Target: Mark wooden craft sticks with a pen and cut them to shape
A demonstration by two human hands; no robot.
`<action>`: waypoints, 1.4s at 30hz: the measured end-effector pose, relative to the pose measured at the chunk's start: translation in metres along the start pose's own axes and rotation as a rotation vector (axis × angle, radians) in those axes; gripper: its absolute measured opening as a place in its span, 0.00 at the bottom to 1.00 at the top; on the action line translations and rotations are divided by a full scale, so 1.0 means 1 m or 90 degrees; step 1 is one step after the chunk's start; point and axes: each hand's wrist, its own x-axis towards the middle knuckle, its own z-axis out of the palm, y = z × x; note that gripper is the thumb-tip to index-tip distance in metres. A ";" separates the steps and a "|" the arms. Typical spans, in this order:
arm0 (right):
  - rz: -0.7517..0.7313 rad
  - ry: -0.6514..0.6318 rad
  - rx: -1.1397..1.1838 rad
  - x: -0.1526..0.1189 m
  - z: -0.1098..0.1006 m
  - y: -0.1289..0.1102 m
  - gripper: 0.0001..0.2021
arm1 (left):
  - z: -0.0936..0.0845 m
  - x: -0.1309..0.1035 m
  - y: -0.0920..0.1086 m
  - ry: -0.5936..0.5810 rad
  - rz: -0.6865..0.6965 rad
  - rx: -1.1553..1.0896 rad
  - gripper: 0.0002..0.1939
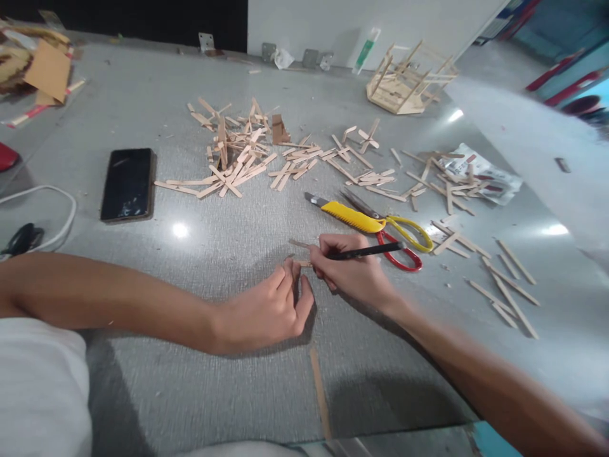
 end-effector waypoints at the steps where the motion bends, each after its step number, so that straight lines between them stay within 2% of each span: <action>1: -0.008 0.002 -0.007 0.000 0.000 0.000 0.24 | 0.000 0.000 0.000 0.000 0.002 0.000 0.16; 5: -0.035 0.016 -0.027 0.000 0.000 0.001 0.23 | 0.000 -0.001 -0.001 -0.003 0.011 0.008 0.16; 11: -0.029 0.032 0.026 0.000 0.003 0.004 0.24 | 0.001 0.001 0.001 0.002 0.003 0.019 0.17; 17: 0.022 0.019 0.046 0.002 0.005 0.002 0.24 | 0.000 0.001 0.001 0.003 0.001 0.018 0.18; 24: 0.018 0.006 0.056 0.003 0.004 0.000 0.24 | 0.000 0.000 0.001 0.000 -0.001 0.019 0.17; 37: -0.069 0.017 -0.074 0.002 0.002 0.003 0.23 | 0.000 -0.001 0.000 -0.007 0.005 0.014 0.17; 42: -0.027 0.013 0.009 0.004 0.004 0.005 0.23 | 0.000 0.000 0.000 -0.005 0.002 0.023 0.17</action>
